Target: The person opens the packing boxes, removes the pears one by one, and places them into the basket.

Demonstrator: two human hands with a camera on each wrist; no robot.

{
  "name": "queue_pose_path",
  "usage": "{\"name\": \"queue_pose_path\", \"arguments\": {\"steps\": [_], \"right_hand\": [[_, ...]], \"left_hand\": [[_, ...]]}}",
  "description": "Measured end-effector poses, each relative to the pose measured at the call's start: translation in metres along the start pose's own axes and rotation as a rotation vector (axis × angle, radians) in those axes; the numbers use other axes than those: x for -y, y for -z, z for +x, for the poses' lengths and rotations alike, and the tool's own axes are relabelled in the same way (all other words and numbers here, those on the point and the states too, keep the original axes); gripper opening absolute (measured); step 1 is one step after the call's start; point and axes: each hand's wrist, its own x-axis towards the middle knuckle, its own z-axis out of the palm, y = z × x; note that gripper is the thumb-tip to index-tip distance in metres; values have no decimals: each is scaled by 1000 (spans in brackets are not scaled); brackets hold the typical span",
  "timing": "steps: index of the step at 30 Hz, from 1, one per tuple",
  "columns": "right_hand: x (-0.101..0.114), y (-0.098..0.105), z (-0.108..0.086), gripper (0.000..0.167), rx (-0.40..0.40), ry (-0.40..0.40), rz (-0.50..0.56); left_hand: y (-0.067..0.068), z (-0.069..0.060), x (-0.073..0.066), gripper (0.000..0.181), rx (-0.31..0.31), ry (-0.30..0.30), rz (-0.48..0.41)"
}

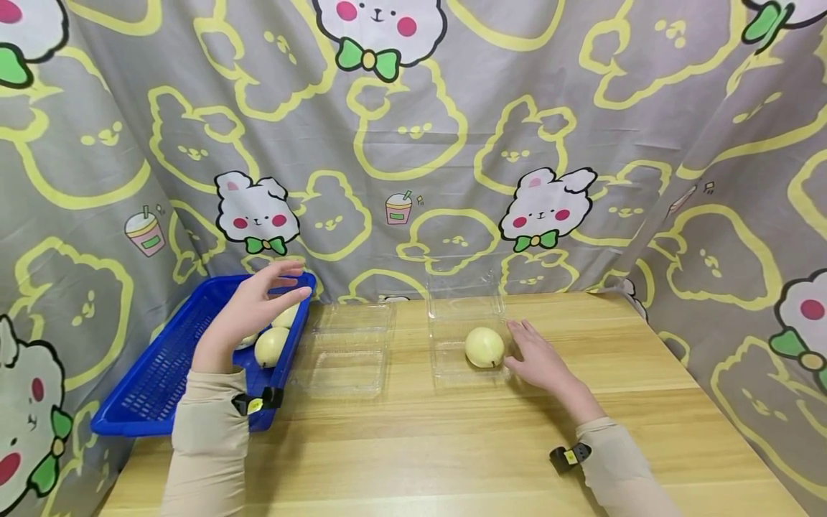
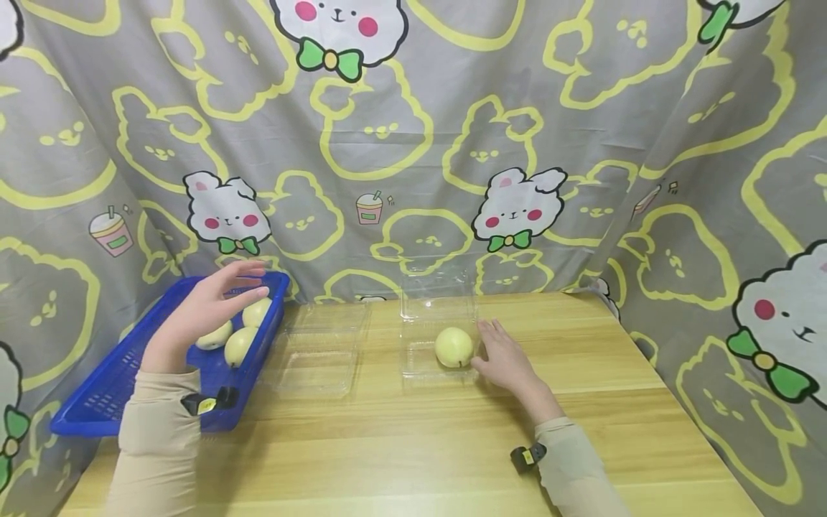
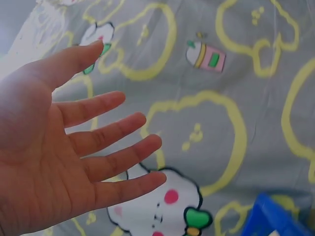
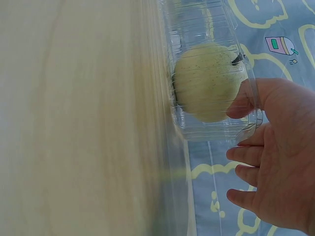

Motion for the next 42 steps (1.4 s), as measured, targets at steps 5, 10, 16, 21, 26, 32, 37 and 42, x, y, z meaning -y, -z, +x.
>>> {"name": "queue_pose_path", "arguments": {"steps": [5, 10, 16, 21, 26, 32, 37, 42], "right_hand": [[0, 1, 0, 76, -3, -6, 0], [2, 2, -1, 75, 1, -2, -5], [3, 4, -1, 75, -1, 4, 1], [3, 3, 0, 75, 3, 1, -4], [2, 2, 0, 75, -1, -1, -3], [1, 2, -1, 76, 2, 0, -5], [1, 2, -1, 75, 3, 0, -2], [2, 3, -1, 75, 1, 3, 0]], "left_hand": [[-16, 6, -9, 62, -18, -17, -27], [-34, 12, -16, 58, -36, -33, -70], [-59, 21, -22, 54, -36, -71, -142], [-78, 27, -30, 50, -31, -79, -241], [-99, 31, -38, 49, -13, -81, -328], [-125, 41, -44, 48, -7, -65, -381], [-146, 50, -50, 49, 14, -41, -441], [-166, 56, -57, 49, 19, -16, -459]]}}
